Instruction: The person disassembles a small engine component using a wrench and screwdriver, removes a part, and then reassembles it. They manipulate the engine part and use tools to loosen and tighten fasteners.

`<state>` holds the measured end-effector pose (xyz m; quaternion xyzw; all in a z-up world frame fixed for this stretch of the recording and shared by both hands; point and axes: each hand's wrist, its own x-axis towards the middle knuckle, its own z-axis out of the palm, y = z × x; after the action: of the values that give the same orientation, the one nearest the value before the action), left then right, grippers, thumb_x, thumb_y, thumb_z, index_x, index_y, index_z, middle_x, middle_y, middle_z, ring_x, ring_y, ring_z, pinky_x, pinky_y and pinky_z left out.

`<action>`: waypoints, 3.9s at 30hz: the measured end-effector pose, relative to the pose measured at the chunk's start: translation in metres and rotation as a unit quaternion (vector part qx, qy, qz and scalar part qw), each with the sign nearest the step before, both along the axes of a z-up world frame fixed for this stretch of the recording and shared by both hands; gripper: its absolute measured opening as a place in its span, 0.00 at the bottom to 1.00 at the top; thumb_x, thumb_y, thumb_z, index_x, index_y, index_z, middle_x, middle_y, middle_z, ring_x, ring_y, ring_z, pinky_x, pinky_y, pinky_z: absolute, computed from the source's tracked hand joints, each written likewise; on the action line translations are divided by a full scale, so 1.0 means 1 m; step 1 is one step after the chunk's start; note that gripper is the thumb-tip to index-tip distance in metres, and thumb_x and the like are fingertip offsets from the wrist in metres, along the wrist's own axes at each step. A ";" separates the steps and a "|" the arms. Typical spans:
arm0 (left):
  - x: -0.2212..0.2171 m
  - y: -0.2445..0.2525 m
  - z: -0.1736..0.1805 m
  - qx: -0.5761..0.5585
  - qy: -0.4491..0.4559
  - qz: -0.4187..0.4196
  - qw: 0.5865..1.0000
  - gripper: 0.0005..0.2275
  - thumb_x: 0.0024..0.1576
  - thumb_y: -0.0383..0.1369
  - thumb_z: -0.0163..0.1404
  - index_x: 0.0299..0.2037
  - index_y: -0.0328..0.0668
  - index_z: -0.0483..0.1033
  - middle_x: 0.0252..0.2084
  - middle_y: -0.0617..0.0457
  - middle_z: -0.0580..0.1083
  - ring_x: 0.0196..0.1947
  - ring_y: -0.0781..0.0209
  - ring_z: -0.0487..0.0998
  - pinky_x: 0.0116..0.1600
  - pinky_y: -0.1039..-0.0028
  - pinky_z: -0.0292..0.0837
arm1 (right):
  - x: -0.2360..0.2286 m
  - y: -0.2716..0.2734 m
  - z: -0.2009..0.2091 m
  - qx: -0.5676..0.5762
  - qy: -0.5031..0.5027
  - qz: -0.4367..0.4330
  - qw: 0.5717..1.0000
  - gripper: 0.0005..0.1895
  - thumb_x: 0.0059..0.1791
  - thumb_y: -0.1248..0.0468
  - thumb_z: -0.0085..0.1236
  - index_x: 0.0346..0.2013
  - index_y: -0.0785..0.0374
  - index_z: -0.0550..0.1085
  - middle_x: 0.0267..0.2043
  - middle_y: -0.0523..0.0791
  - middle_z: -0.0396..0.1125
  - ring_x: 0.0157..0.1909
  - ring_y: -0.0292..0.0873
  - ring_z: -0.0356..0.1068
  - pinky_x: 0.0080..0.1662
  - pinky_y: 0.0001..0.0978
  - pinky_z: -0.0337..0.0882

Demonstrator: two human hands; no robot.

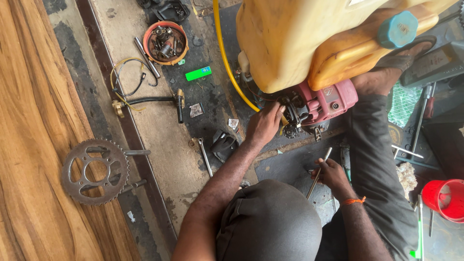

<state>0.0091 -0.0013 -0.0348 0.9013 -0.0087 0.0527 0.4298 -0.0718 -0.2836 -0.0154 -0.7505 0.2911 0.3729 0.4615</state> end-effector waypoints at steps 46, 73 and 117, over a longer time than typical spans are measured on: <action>-0.074 0.066 0.031 0.006 0.014 0.118 0.993 0.07 0.61 0.36 0.52 0.37 0.42 0.78 0.31 0.44 0.78 0.32 0.42 0.79 0.36 0.56 0.73 | -0.002 -0.044 -0.098 -0.142 -0.085 0.122 0.979 0.31 0.50 0.42 0.59 0.41 0.74 0.77 0.28 0.52 0.74 0.27 0.48 0.73 0.32 0.41 0.73; -0.069 0.065 0.048 -0.133 0.078 0.101 0.983 0.30 0.56 0.53 0.54 0.62 0.41 0.68 0.48 0.44 0.76 0.46 0.51 0.78 0.50 0.61 0.75 | -0.027 -0.234 0.095 -0.423 -0.445 0.089 0.784 0.42 0.46 0.48 0.62 0.65 0.72 0.64 0.49 0.59 0.69 0.51 0.61 0.71 0.56 0.54 0.68; -0.070 0.076 0.033 0.042 -0.019 0.136 0.990 0.35 0.56 0.55 0.57 0.63 0.32 0.68 0.58 0.36 0.73 0.56 0.42 0.75 0.59 0.56 0.72 | -0.124 -0.203 0.058 -0.340 -0.280 0.012 0.898 0.31 0.51 0.41 0.59 0.64 0.52 0.77 0.61 0.61 0.70 0.65 0.61 0.68 0.62 0.52 0.67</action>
<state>-0.0610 0.0751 -0.0021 0.9102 0.1040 0.1272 0.3801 -0.1960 -0.4865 0.0422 -0.9385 0.2498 0.0318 0.2361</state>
